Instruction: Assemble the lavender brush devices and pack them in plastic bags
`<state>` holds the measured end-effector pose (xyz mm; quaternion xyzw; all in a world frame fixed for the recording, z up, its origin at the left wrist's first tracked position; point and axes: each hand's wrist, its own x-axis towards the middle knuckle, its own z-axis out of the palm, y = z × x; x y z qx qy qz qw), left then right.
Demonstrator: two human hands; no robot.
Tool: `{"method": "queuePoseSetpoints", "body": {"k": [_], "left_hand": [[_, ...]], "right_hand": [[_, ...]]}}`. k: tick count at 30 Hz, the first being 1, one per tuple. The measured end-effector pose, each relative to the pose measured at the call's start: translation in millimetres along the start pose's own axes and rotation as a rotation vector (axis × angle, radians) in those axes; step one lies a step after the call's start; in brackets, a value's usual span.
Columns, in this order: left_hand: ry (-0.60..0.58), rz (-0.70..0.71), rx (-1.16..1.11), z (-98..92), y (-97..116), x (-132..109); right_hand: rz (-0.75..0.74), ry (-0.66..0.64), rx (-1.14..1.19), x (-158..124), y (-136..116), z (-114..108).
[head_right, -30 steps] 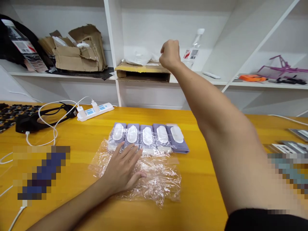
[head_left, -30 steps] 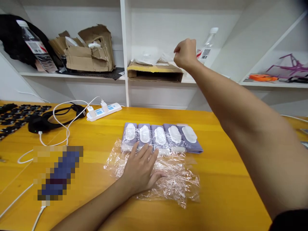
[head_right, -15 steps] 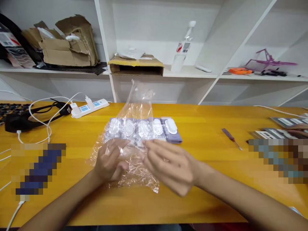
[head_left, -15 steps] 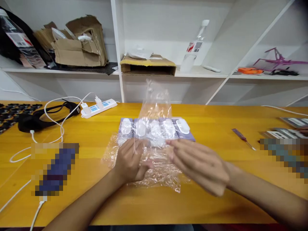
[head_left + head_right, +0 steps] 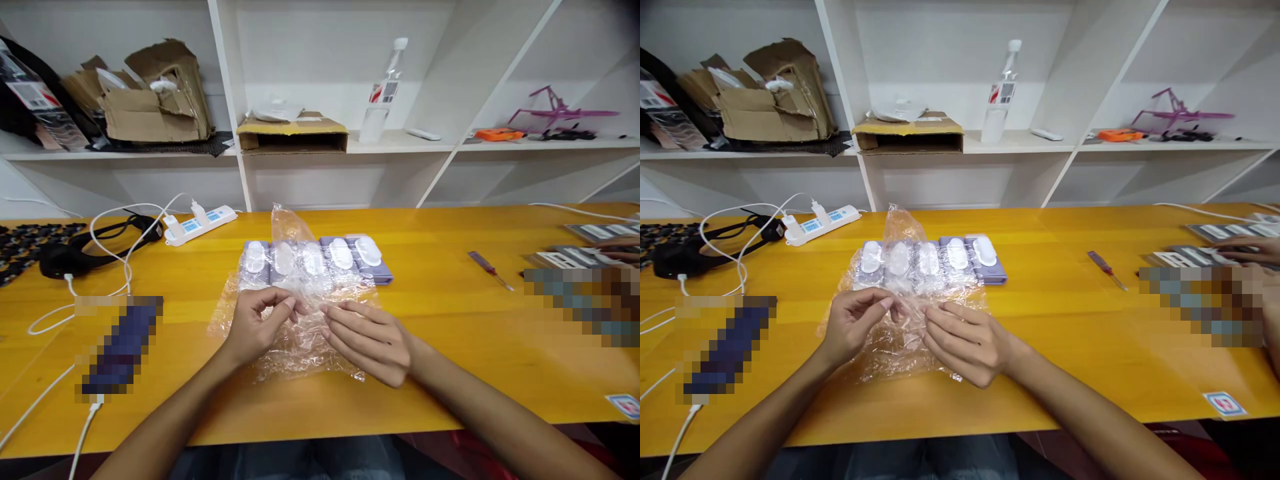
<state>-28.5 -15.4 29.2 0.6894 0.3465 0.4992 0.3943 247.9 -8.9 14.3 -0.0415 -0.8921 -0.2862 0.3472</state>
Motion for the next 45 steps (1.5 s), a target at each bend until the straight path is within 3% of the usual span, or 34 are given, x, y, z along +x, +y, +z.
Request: {"method": "queuePoseSetpoints", "body": {"k": [3,5,8,10,15,22,27,35,40,45], "left_hand": [[0.041,0.047,0.089,0.6,0.2,0.2],[0.06,0.116,0.175,1.2,-0.8,-0.1],[0.074,0.305,0.32,2.3,-3.7,-0.2],[0.067,0.461,0.398,3.4,-6.3,-0.4],[0.022,0.675,0.484,6.8,-10.7,-1.8],[0.045,0.693,0.568,-0.4,-14.5,1.4],[0.041,0.699,0.586,-4.6,-14.5,1.4],[-0.035,0.68,0.456,-2.2,-12.5,-7.6],[-0.072,0.715,0.43,0.0,-7.4,-7.3],[-0.094,0.75,0.521,3.7,-6.5,-6.8]], "right_hand": [[0.093,-0.031,0.084,-2.3,-1.4,1.9],[0.2,0.028,0.147,-4.0,-3.3,4.4],[0.378,0.172,0.269,-3.6,-8.2,9.1],[0.44,0.202,0.318,-0.1,-10.9,10.8],[0.438,0.045,0.326,15.4,-9.0,12.8],[0.472,-0.027,0.257,41.1,1.5,23.8],[0.603,-0.025,0.211,51.2,3.7,29.7],[0.733,0.03,0.444,38.3,-2.4,36.1],[0.667,0.012,0.484,31.1,-5.3,39.4],[0.663,0.199,0.506,31.7,-11.0,36.3]]}}
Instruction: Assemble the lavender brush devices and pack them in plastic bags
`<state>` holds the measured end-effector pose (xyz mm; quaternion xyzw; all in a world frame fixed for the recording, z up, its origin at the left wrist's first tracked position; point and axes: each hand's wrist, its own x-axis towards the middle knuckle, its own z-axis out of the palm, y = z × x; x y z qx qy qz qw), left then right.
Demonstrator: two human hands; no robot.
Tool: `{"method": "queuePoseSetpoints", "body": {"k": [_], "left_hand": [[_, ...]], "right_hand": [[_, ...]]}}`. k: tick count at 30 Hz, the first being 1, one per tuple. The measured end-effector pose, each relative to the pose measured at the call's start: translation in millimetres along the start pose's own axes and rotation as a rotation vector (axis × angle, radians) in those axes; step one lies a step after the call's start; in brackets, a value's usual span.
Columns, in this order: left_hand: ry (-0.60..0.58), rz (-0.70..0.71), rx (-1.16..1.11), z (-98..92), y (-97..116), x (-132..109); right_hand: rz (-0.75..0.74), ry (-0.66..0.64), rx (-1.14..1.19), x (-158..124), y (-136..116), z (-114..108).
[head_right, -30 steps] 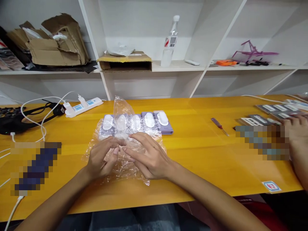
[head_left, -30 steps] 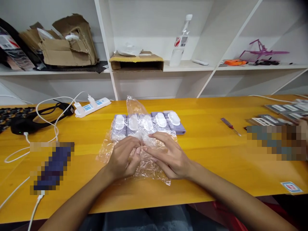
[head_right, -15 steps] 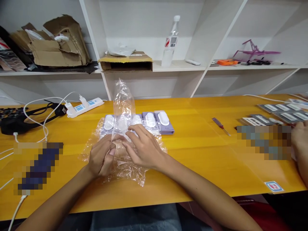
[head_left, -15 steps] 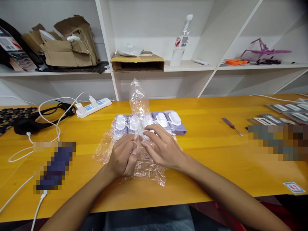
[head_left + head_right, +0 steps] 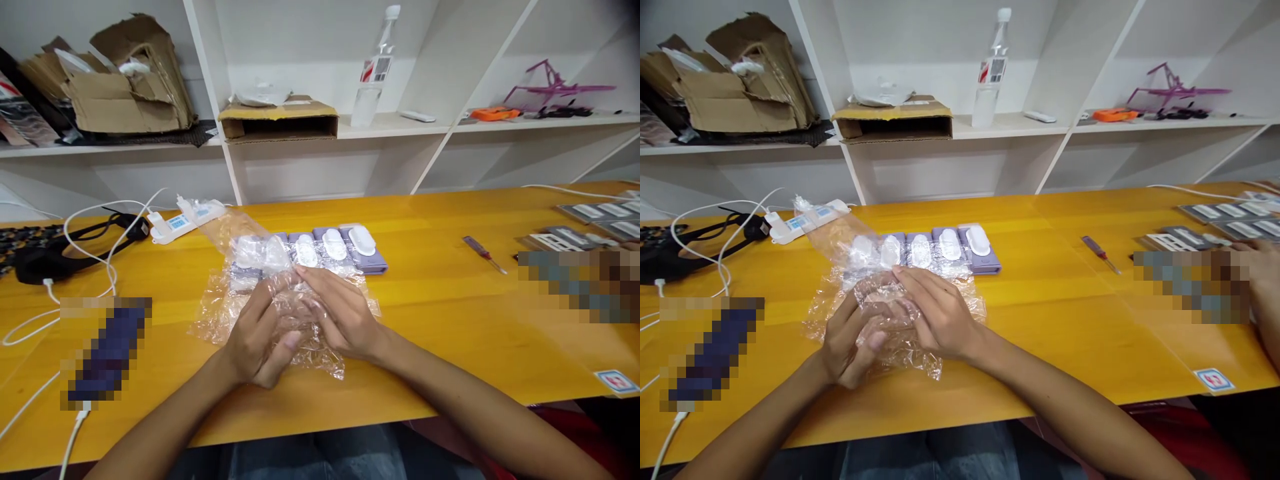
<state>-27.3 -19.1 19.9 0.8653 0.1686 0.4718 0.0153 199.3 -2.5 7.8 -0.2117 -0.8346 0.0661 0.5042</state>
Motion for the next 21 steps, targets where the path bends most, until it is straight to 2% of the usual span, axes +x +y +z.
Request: {"method": "queuePoseSetpoints", "body": {"k": [2,6,8,11,17,21], "left_hand": [[-0.007,-0.005,0.059,2.2,-1.2,0.5],[0.013,-0.053,0.256,4.6,-4.6,3.0],[0.028,-0.061,0.354,3.7,-6.2,4.3],[0.037,-0.043,0.456,0.7,-8.4,4.6],[0.052,-0.087,0.58,-2.5,-7.5,5.4],[0.046,-0.099,0.642,-2.6,-5.4,9.1]], "right_hand": [[0.142,0.06,0.144,0.0,-4.4,-2.9],[0.551,0.118,0.569,3.2,-8.8,-10.7],[0.645,0.105,0.753,6.0,-7.1,-13.6],[0.645,0.083,0.862,9.8,-1.2,-16.1],[0.585,-0.019,0.74,6.7,13.2,-19.8],[0.631,-0.007,0.736,2.4,16.4,-24.3]]}}
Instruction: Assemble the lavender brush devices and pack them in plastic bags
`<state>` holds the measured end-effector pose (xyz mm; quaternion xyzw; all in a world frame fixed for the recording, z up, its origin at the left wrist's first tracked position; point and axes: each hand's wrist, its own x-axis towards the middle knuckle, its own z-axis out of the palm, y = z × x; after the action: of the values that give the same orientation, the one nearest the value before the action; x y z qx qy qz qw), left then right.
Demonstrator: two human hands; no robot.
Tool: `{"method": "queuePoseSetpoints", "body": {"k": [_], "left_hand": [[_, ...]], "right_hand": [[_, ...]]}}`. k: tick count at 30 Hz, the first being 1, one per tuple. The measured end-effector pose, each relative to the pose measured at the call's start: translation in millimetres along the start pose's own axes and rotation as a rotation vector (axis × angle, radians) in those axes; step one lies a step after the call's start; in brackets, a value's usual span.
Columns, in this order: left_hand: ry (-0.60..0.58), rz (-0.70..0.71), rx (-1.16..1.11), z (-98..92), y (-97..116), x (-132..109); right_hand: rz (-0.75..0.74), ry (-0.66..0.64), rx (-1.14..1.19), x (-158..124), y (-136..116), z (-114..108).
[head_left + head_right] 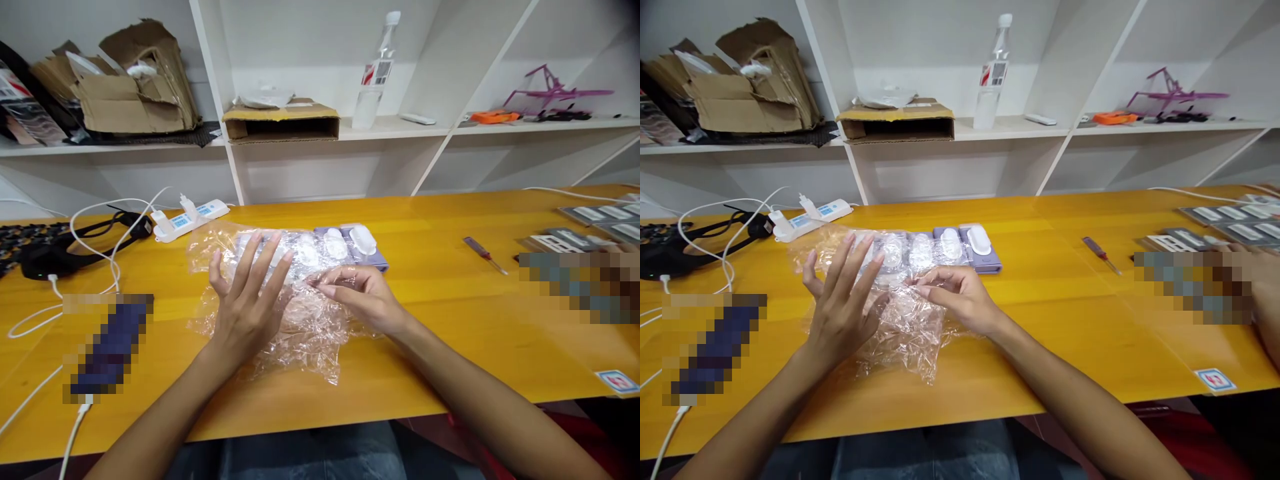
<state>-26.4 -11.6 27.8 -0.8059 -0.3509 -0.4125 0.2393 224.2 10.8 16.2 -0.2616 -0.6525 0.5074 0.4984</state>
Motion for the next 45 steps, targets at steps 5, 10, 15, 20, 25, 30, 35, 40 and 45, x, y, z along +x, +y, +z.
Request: {"method": "queuePoseSetpoints", "body": {"k": [5,10,15,20,25,30,35,40,45], "left_hand": [[-0.041,0.127,0.064,0.5,2.7,-1.2],[-0.062,0.146,0.064,2.2,8.0,-3.1],[-0.08,0.112,0.039,5.7,5.7,-4.1],[-0.089,0.088,0.016,8.4,3.8,-7.1],[-0.083,0.096,0.013,6.3,5.6,-6.6],[-0.034,0.069,0.031,2.8,2.0,-2.7],[-0.08,0.134,-0.005,2.3,-0.2,-4.1],[-0.105,0.2,-0.051,-0.3,0.3,-3.4],[-0.114,0.275,-0.104,-1.7,-1.6,-1.7]], "right_hand": [[0.022,0.094,-0.104,0.6,1.8,2.8],[-0.374,0.527,-0.458,4.3,11.8,2.9],[-0.774,0.541,-1.031,-3.6,3.3,-4.4],[-0.846,0.182,-1.083,-8.6,-1.1,-0.4],[-0.738,-0.029,-0.998,-7.8,0.3,7.8],[-0.633,-0.036,-1.08,-11.9,1.5,9.5],[-0.753,-0.088,-1.162,-13.9,5.8,9.6],[-0.774,-0.203,-0.947,-14.6,7.7,11.3],[-0.714,-0.234,-1.021,-14.3,13.3,10.3]]}}
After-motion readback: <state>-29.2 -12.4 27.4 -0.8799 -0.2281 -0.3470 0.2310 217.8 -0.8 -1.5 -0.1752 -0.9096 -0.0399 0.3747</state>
